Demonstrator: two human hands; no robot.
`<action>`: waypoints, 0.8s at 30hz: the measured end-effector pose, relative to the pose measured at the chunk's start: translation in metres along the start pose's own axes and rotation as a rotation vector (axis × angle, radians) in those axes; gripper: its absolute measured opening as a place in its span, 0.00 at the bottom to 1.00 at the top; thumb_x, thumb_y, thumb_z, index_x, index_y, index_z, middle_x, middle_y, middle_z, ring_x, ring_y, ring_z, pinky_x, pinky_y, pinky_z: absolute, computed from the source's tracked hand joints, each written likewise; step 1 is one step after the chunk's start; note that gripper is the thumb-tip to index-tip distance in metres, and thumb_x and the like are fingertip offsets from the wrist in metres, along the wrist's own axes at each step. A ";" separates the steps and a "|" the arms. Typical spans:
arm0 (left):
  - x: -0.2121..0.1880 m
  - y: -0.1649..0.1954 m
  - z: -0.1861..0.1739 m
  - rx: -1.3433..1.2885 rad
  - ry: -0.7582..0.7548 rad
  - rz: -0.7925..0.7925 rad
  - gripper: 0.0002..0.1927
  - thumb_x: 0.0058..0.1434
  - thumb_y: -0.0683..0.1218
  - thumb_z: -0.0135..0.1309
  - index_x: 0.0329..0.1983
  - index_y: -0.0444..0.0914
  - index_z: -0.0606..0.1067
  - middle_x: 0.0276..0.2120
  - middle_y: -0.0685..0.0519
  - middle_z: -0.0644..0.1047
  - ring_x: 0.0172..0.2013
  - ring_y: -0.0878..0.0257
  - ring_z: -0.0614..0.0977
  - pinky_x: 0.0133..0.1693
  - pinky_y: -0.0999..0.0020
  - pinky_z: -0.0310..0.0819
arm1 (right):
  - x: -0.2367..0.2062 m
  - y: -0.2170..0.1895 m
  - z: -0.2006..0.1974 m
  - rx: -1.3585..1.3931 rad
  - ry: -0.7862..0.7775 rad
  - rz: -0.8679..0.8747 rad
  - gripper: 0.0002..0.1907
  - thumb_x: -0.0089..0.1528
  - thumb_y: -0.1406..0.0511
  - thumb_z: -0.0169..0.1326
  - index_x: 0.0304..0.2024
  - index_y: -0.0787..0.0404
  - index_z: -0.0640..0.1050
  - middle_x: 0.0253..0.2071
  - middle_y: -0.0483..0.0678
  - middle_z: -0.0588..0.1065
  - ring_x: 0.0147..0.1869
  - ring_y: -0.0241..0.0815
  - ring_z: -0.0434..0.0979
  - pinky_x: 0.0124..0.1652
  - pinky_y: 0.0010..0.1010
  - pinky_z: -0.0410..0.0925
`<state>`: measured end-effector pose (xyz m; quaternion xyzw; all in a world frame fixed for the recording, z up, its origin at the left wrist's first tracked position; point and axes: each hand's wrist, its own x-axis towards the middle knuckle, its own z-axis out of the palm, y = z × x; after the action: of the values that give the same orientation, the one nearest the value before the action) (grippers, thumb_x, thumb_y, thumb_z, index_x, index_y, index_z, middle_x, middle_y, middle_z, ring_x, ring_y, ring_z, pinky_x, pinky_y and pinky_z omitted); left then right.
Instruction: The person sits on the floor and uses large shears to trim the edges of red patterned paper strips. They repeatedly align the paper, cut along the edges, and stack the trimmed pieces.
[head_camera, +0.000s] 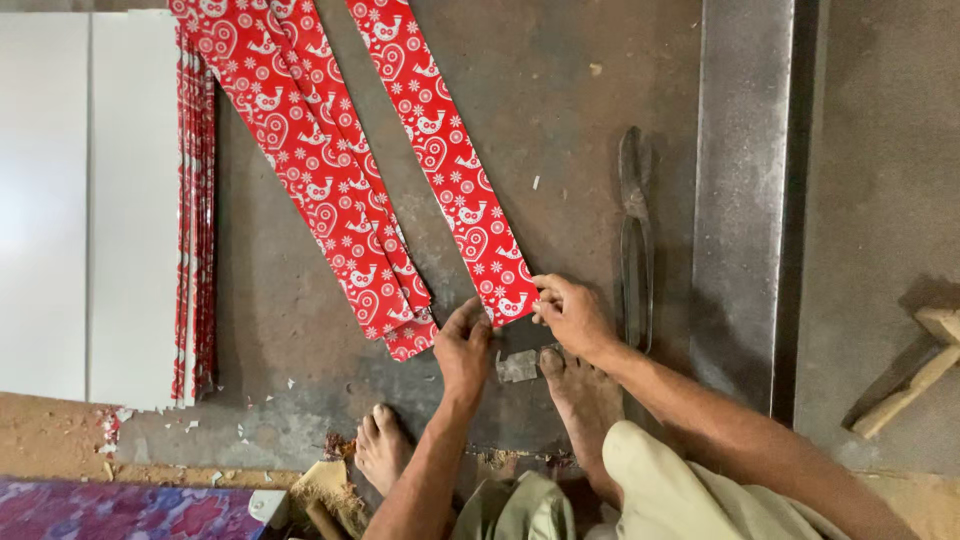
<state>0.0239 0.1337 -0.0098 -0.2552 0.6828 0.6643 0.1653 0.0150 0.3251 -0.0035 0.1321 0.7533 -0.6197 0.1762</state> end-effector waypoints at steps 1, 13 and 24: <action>0.000 -0.003 -0.001 0.062 0.022 0.003 0.19 0.64 0.39 0.52 0.59 0.33 0.77 0.33 0.55 0.83 0.29 0.71 0.80 0.32 0.72 0.78 | -0.001 -0.004 0.000 -0.109 -0.009 -0.033 0.20 0.62 0.71 0.55 0.57 0.66 0.75 0.35 0.51 0.83 0.35 0.38 0.83 0.37 0.30 0.75; -0.007 -0.005 -0.008 0.593 0.017 0.413 0.26 0.57 0.38 0.61 0.61 0.34 0.76 0.34 0.44 0.80 0.34 0.56 0.82 0.40 0.63 0.76 | -0.001 -0.019 -0.001 -0.472 0.000 -0.180 0.20 0.62 0.67 0.57 0.56 0.64 0.75 0.44 0.61 0.80 0.49 0.62 0.80 0.45 0.48 0.73; -0.003 -0.011 -0.004 -0.187 -0.091 -0.028 0.22 0.63 0.38 0.57 0.62 0.33 0.75 0.26 0.56 0.78 0.24 0.70 0.76 0.25 0.74 0.69 | -0.001 -0.023 -0.007 -0.434 -0.042 -0.126 0.20 0.61 0.66 0.58 0.56 0.61 0.75 0.41 0.58 0.81 0.45 0.56 0.83 0.42 0.44 0.74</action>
<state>0.0331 0.1303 -0.0172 -0.2485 0.6062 0.7336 0.1808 0.0054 0.3270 0.0189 0.0310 0.8719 -0.4554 0.1771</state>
